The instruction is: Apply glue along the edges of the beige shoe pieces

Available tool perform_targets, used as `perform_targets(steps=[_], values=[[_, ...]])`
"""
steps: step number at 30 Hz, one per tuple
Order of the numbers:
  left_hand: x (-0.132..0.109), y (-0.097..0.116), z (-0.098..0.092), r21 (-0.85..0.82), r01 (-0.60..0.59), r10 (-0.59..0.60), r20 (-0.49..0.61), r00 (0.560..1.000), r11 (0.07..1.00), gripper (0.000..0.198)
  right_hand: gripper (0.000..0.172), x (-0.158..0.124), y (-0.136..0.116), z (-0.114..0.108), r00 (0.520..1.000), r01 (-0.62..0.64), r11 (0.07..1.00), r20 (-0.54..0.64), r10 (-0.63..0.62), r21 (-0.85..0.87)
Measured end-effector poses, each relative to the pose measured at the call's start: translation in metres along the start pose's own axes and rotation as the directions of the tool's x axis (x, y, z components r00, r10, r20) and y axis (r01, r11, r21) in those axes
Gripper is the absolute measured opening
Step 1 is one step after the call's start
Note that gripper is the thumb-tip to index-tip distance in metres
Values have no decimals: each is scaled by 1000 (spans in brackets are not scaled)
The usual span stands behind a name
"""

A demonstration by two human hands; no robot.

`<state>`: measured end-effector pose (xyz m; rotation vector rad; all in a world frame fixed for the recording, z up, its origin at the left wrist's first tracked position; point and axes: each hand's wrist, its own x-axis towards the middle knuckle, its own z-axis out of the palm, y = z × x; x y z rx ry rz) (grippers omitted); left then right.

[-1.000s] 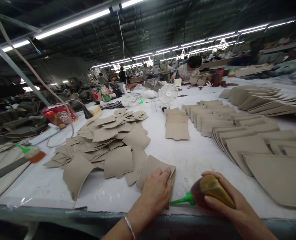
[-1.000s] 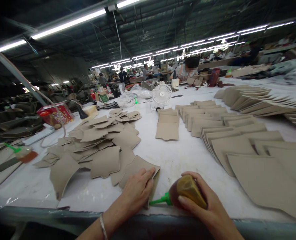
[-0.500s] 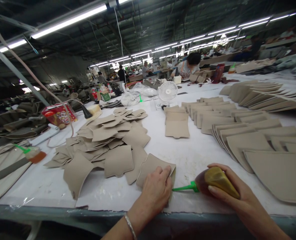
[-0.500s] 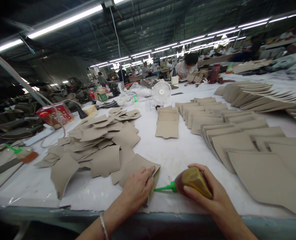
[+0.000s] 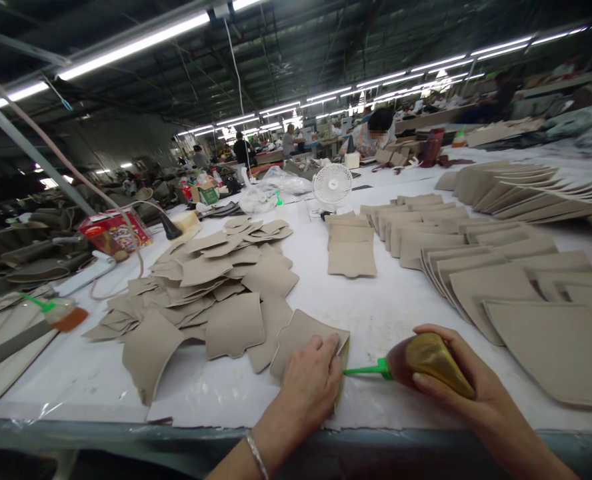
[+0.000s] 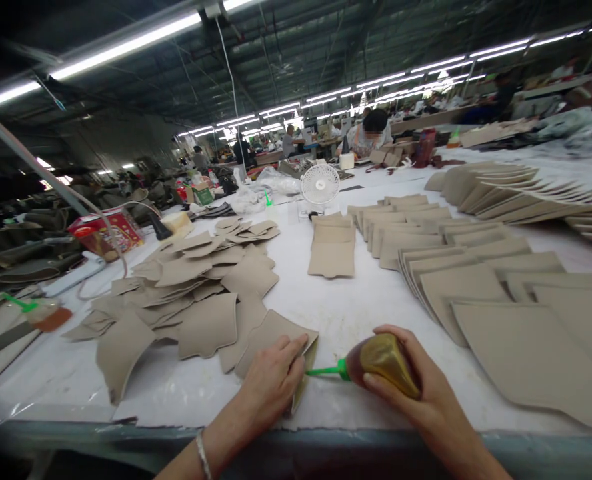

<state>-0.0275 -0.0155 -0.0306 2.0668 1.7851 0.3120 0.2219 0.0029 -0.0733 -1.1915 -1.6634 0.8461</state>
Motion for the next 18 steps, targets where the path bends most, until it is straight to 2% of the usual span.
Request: perform_targets(steps=[3, 5, 10, 12, 14, 18], values=[[0, -1, 0, -17, -4, 3, -7, 1000, 1000, 45, 47, -4, 3, 3, 995, -2, 999, 103, -2, 41], [-1, -1, 0, -28, -5, 5, -6, 1000, 1000, 45, 47, 0, 4, 3, 993, -19, 999, 114, 13, 46], [-1, 0, -3, -34, 11, -10, 11, 1000, 999, 45, 51, 21, 6, -2, 996, -23, 1000, -82, 22, -12], [-1, 1, -3, -35, 13, -13, 15, 1000, 999, 45, 52, 23, 6, -3, 993, -22, 999, -117, 20, -23], [0, 0, -3, -45, 11, -10, 12, 1000, 999, 45, 52, 20, 4, -3, 996, -29, 1000, -85, 28, -10], [0, -1, -2, -83, -2, 2, -4, 1000, 997, 46, 47, 13, -3, -2, 994, -78, 995, 84, 73, 55]])
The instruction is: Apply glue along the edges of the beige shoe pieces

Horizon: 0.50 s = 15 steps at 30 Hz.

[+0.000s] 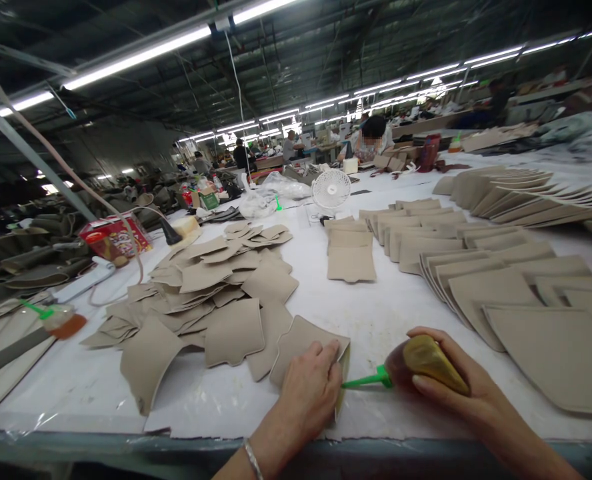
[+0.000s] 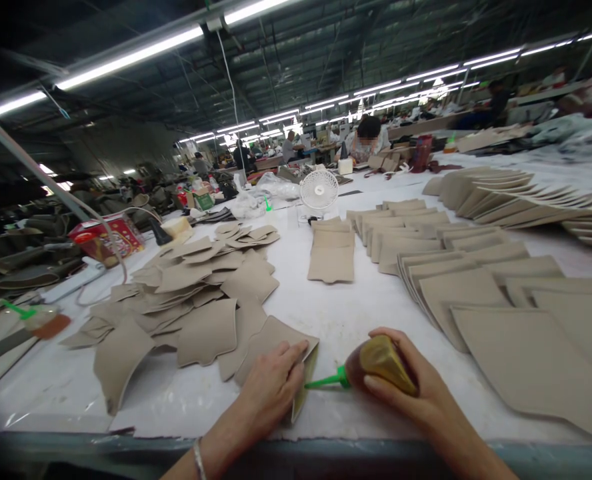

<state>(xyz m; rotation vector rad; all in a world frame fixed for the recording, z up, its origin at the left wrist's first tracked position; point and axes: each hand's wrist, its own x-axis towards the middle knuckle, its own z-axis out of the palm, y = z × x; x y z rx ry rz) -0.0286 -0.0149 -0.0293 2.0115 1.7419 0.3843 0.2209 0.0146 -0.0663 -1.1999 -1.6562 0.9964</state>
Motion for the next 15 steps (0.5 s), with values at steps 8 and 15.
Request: perform_targets(steps=[8, 15], values=[[0, 1, -1, -31, 1, -1, 5, 1000, 1000, 46, 55, 1, 1, 0, 990, -39, 999, -134, 43, 32], [0, -1, -1, -40, -4, 4, -4, 1000, 999, 45, 55, 0, 7, -1, 990, -49, 998, -132, 52, 26]])
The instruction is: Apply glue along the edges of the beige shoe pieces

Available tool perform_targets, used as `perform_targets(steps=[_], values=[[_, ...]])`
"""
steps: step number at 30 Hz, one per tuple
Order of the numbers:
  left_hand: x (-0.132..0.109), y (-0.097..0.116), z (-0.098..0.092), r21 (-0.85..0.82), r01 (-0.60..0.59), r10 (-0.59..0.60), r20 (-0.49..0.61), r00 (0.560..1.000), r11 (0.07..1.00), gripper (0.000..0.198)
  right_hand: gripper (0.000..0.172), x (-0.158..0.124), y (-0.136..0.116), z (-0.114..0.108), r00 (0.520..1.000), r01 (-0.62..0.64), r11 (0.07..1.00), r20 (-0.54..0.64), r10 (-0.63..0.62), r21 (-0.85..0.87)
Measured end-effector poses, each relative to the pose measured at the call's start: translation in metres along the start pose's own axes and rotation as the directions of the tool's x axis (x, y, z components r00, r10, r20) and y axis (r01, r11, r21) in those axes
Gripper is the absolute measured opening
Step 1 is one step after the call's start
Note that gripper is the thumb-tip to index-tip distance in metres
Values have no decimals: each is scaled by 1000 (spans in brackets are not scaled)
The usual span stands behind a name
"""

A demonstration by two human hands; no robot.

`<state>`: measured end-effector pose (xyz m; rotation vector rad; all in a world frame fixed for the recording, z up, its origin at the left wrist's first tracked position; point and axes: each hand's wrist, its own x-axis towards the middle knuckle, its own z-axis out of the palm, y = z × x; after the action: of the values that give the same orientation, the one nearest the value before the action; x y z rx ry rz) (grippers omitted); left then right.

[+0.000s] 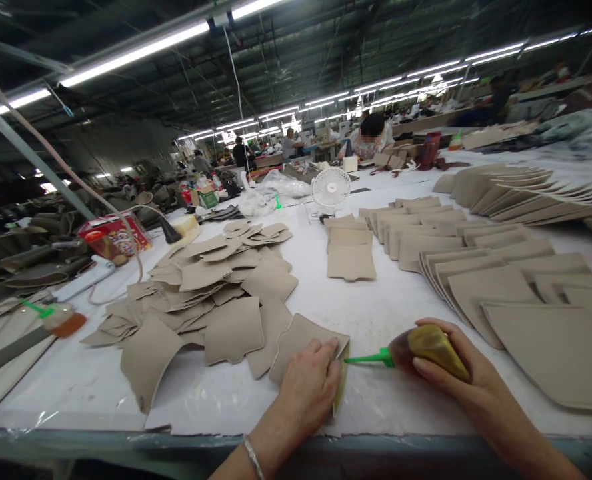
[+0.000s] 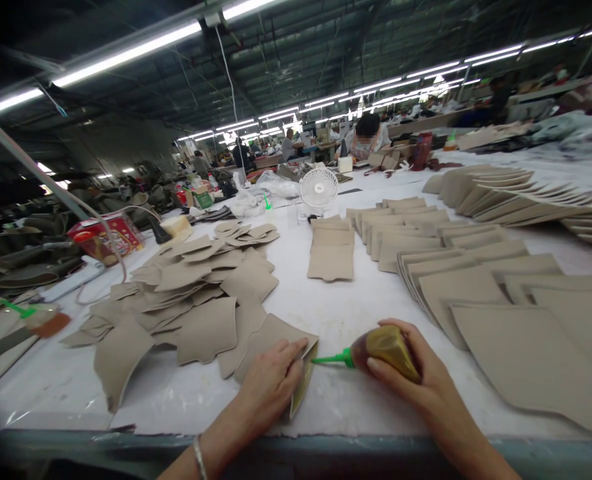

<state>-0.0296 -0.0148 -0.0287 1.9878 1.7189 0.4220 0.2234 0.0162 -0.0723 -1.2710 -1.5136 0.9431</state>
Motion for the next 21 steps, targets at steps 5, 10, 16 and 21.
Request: perform_targets(steps=[5, 10, 16, 21], values=[[-1, 0, 0, -11, 3, -3, 0, 1000, 1000, 45, 55, -8, -5, 6, 999, 0, 1000, 49, 0, 12], [0, 0, 1, 6, 24, -24, -7, 1000, 1000, 46, 53, -32, -23, 19, 994, -83, 987, 82, 73, 136], [-3, -3, -7, -119, 45, -50, -36, 998, 992, 42, 52, -25, -6, 10, 914, -400, 711, 193, 356, 579], [-4, -17, -26, 72, 232, -204, -280, 938, 970, 46, 33, -13, 40, -6, 907, -335, 505, 127, 401, 795]])
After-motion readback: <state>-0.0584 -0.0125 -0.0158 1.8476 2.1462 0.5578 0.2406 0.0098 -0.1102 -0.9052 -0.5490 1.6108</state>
